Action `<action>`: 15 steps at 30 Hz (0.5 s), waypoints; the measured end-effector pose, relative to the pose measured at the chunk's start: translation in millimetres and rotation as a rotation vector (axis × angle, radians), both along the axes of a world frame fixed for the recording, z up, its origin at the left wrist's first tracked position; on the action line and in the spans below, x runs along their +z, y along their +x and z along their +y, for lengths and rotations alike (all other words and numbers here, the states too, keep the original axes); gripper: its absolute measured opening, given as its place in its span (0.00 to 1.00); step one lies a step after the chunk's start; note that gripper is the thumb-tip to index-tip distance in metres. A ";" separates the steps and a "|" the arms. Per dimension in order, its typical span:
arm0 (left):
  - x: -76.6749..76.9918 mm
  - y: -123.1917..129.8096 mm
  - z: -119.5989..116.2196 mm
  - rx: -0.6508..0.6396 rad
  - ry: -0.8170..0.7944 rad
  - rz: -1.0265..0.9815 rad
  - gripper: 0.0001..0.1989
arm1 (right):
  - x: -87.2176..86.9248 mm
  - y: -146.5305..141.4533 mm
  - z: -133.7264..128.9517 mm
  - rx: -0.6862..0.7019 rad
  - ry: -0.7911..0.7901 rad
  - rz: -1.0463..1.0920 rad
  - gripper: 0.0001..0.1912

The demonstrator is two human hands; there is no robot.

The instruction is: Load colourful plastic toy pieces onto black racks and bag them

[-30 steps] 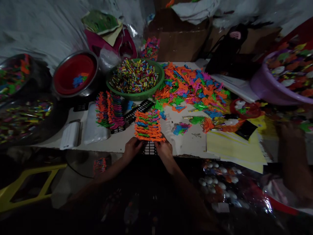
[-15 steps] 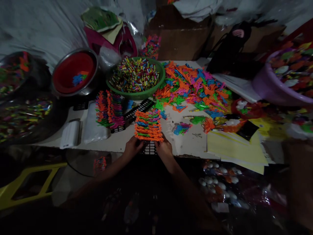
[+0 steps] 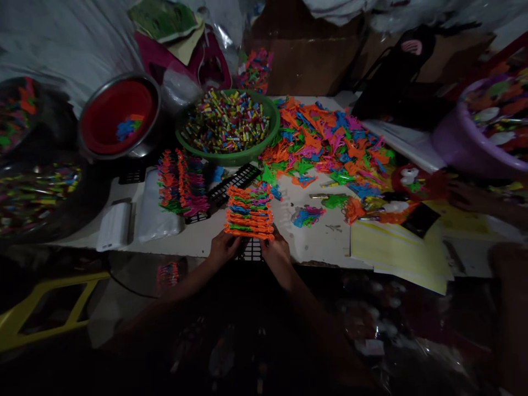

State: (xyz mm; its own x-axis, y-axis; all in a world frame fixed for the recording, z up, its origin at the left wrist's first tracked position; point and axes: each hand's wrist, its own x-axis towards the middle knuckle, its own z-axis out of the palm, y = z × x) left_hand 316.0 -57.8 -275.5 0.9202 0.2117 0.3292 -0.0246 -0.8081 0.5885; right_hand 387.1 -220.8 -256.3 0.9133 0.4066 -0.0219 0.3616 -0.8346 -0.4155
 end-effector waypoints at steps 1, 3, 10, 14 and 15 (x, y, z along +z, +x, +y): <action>-0.4 0.4 -0.1 0.003 -0.005 0.004 0.08 | -0.1 -1.2 1.9 0.003 -0.006 0.001 0.15; -0.3 1.5 -0.4 0.008 -0.010 0.014 0.08 | 0.2 -3.9 5.2 0.015 -0.010 0.014 0.14; 4.9 -7.9 5.1 -0.012 0.008 0.057 0.12 | 2.7 25.6 -37.4 0.122 0.169 0.135 0.12; 2.0 -20.8 9.5 -0.042 0.016 0.035 0.14 | 18.3 85.2 -88.6 -0.237 0.105 -0.158 0.18; 0.8 -22.0 9.0 -0.048 0.025 0.013 0.15 | 22.2 100.1 -96.1 -0.293 -0.002 -0.229 0.19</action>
State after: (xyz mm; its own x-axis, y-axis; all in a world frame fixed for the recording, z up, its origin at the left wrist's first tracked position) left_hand 294.0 -48.7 -274.7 0.9331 0.1593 0.3223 -0.0562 -0.8207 0.5685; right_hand 487.2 -316.8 -234.0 0.9723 0.1270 0.1964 0.1905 -0.9172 -0.3500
